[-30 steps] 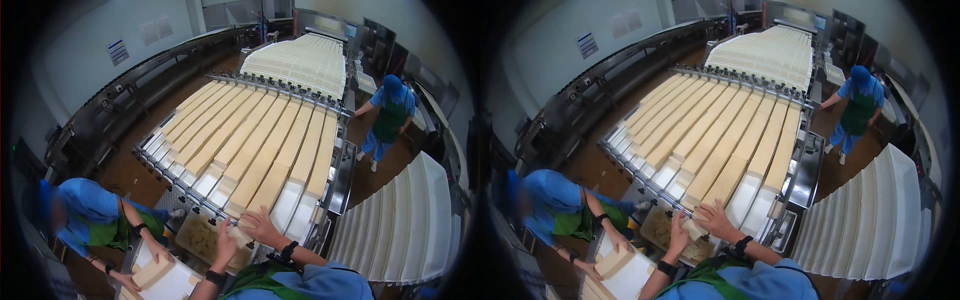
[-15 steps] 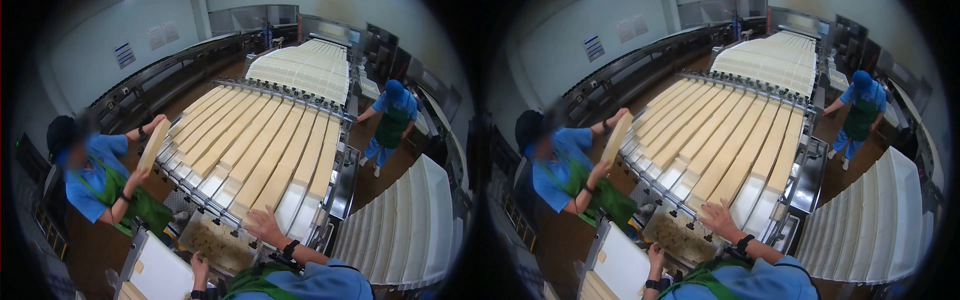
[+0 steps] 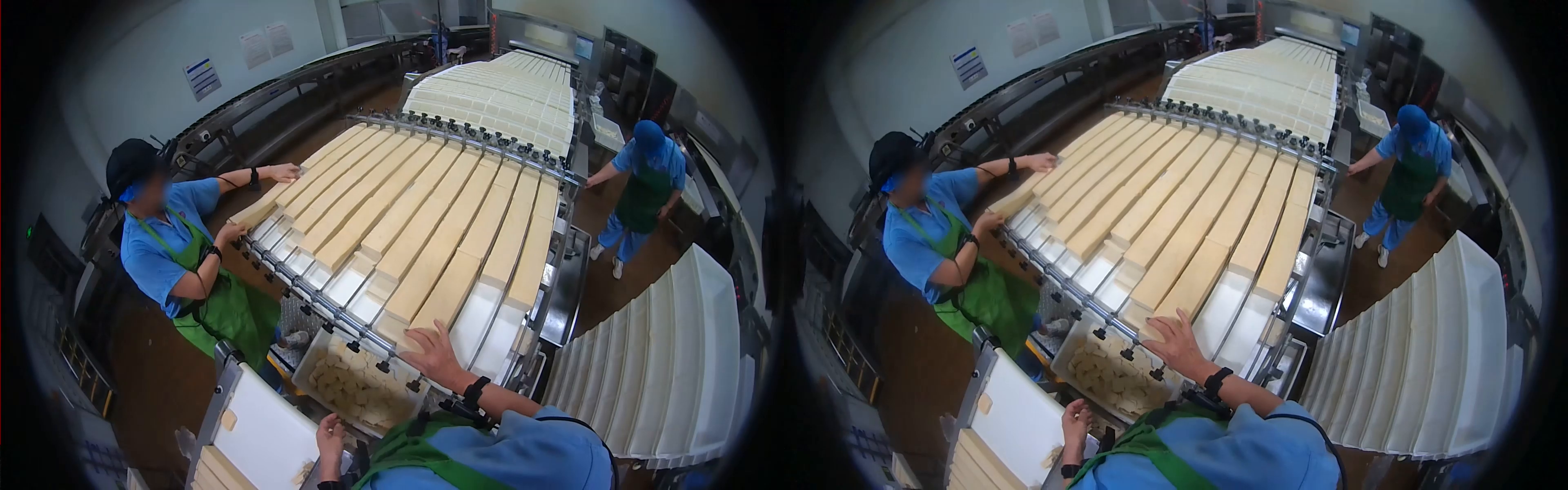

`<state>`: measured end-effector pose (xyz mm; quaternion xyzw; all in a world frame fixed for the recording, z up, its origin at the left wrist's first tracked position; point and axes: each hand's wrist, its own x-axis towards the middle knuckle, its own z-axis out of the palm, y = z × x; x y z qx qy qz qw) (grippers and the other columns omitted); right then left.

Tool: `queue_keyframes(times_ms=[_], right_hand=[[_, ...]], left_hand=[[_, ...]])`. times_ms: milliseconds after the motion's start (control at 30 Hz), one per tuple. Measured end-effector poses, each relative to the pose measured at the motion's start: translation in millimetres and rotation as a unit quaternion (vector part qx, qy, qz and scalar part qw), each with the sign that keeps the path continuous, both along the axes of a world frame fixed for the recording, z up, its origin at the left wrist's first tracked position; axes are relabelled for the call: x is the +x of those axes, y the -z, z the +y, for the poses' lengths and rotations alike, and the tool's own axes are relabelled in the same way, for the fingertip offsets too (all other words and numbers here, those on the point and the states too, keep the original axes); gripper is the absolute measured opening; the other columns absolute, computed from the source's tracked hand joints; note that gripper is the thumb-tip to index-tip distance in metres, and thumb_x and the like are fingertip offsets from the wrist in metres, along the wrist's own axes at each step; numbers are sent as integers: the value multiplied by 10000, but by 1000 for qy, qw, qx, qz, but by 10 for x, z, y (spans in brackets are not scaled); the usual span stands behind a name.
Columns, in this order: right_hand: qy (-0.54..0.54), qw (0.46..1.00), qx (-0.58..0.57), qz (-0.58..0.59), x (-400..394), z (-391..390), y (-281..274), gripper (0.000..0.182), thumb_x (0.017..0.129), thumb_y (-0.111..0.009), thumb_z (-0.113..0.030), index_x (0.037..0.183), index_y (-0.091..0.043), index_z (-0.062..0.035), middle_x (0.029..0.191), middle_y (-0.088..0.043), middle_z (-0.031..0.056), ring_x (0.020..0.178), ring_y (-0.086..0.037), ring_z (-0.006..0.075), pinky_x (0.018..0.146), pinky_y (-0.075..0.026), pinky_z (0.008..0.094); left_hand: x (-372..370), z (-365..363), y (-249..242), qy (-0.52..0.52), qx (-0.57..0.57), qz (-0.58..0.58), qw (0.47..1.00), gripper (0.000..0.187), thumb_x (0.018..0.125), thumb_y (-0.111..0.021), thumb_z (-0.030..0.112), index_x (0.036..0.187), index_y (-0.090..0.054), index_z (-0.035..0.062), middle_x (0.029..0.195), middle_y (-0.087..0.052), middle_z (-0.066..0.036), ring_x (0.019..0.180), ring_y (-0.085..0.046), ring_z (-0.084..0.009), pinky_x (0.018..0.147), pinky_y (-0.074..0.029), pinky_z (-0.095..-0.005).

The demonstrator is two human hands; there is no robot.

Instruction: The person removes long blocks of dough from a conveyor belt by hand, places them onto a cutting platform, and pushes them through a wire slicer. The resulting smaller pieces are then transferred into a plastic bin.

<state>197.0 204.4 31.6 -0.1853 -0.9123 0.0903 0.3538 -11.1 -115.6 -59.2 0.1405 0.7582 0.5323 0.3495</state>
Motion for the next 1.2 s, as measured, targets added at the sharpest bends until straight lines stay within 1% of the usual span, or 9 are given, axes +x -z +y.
queue_keyframes(times_ms=[167, 467, 533, 667, 767, 833, 1067, 1133, 1200], right_hand=[[7, 1000, 12, -7, -8, -13, 102, 139, 859, -759, -246, 994, -794, -236, 1301, -631, 73, 1275, -541, 279, 1184, -276, 649], [2, 996, 23, -88, -4, -18, -34, 188, 873, -691, -207, 1024, -792, -254, 1440, -548, 86, 1364, -476, 295, 1186, -230, 686], [0, 989, 36, -141, -5, -15, -130, 199, 892, -666, -217, 1037, -795, -261, 1473, -532, 80, 1409, -444, 300, 1199, -198, 689], [-21, 983, 43, -175, -24, 53, -154, 224, 894, -658, -227, 1063, -797, -273, 1493, -523, 73, 1429, -429, 295, 1208, -177, 690], [-30, 983, 71, -167, -24, 123, -89, 243, 823, -712, -231, 1039, -808, -288, 1444, -548, 66, 1402, -454, 274, 1198, -207, 693], [-40, 979, 99, -172, -9, 153, -88, 289, 812, -715, -223, 1076, -804, -297, 1441, -559, 58, 1402, -460, 267, 1200, -207, 690], [-26, 985, 34, -167, -60, 148, -5, 310, 861, -709, -215, 1154, -777, -292, 1436, -572, 43, 1390, -476, 265, 1193, -211, 696], [-16, 988, 9, -152, -100, 172, 34, 435, 903, -686, -222, 1331, -681, -298, 1494, -548, 28, 1415, -467, 252, 1206, -157, 701], [-6, 982, 3, -187, -100, 166, 19, 531, 896, -700, -213, 1412, -603, -289, 1491, -549, 21, 1417, -466, 245, 1203, -146, 709]], left_hand=[[46, 16, 34, 20, -24, 19, 999, 334, 1001, -581, 23, 1335, -590, 36, 1156, -647, -96, 939, -659, -168, 773, -570, -290], [146, 27, -78, 42, -52, 30, 997, 342, 1004, -598, 46, 1347, -587, 38, 1199, -663, -103, 995, -659, -176, 835, -567, -316], [189, 7, -47, 21, -37, 3, 999, 329, 991, -620, 71, 1315, -611, 17, 1154, -709, -109, 1031, -674, -200, 915, -537, -334], [243, -6, -57, 45, -39, 5, 998, 308, 1018, -600, 59, 1325, -602, 42, 1182, -673, -89, 995, -653, -171, 846, -562, -316], [229, -13, 4, 52, -56, 13, 997, 297, 1020, -604, 67, 1315, -604, 38, 1164, -672, -81, 980, -647, -163, 842, -558, -311], [237, -12, 32, 23, -39, 3, 999, 292, 994, -628, 71, 1281, -629, 22, 1113, -719, -75, 1037, -675, -173, 927, -523, -314], [244, 16, -30, 9, -35, 5, 999, 278, 995, -631, 75, 1268, -635, 27, 1113, -720, -77, 1035, -672, -167, 919, -523, -308], [240, 10, -82, 25, -49, 5, 998, 280, 996, -634, 82, 1271, -635, 29, 1109, -721, -75, 1020, -669, -165, 905, -527, -304], [257, -11, -3, 14, -44, 15, 999, 276, 999, -637, 93, 1268, -640, 30, 1103, -722, -70, 1003, -666, -158, 892, -529, -299]])
